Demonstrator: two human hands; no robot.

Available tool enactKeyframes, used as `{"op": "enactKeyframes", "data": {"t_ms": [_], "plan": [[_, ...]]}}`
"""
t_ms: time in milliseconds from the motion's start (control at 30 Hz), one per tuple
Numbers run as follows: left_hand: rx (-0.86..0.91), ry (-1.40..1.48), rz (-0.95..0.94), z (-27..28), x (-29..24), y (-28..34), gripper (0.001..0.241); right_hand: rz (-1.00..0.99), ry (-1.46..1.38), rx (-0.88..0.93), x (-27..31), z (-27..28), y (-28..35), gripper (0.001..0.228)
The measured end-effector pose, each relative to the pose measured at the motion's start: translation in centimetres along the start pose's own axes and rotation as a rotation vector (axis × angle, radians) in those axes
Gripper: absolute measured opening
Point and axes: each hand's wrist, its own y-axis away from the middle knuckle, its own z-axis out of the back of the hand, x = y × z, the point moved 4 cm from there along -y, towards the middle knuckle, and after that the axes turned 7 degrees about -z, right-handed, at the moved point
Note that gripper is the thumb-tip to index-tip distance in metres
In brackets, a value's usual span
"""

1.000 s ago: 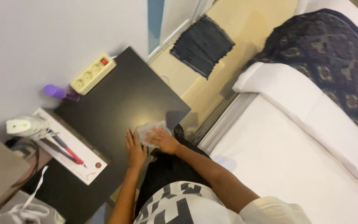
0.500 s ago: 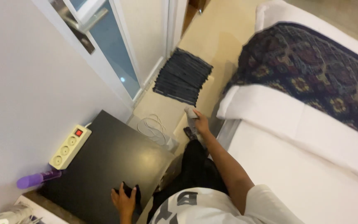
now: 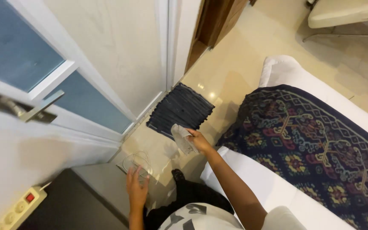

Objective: The person wipes a bedside table with a cloth, moving a power strip and a hair straightener box aside. They then wipe a massage chair and a small wooden table with a fan on it.

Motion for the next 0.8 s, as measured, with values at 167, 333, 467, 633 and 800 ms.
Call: {"op": "enactKeyframes", "data": {"t_ms": [167, 333, 467, 633, 800], "plan": [[0.361, -0.032, -0.302, -9.3, -2.8, -5.4, 0.054, 0.039, -0.321, -0.125, 1.5, 6.7, 2.5, 0.05], [0.587, -0.121, -0.405, -17.0, -5.7, -11.4, 0.053, -0.155, -0.544, -0.369, -1.3, 13.8, 7.7, 0.053], [0.599, -0.077, -0.592, -22.0, -11.4, -17.4, 0.05, -0.2, -0.87, -0.571, -4.3, 18.3, 9.4, 0.053], [0.734, -0.005, -0.668, -29.4, -15.8, -25.9, 0.047, -0.034, -1.13, -0.643, -1.1, 22.1, 6.8, 0.045], [1.074, -0.226, -0.736, -36.7, -24.5, -38.0, 0.048, 0.295, -1.329, -0.676, 3.9, 26.4, 0.9, 0.038]]}}
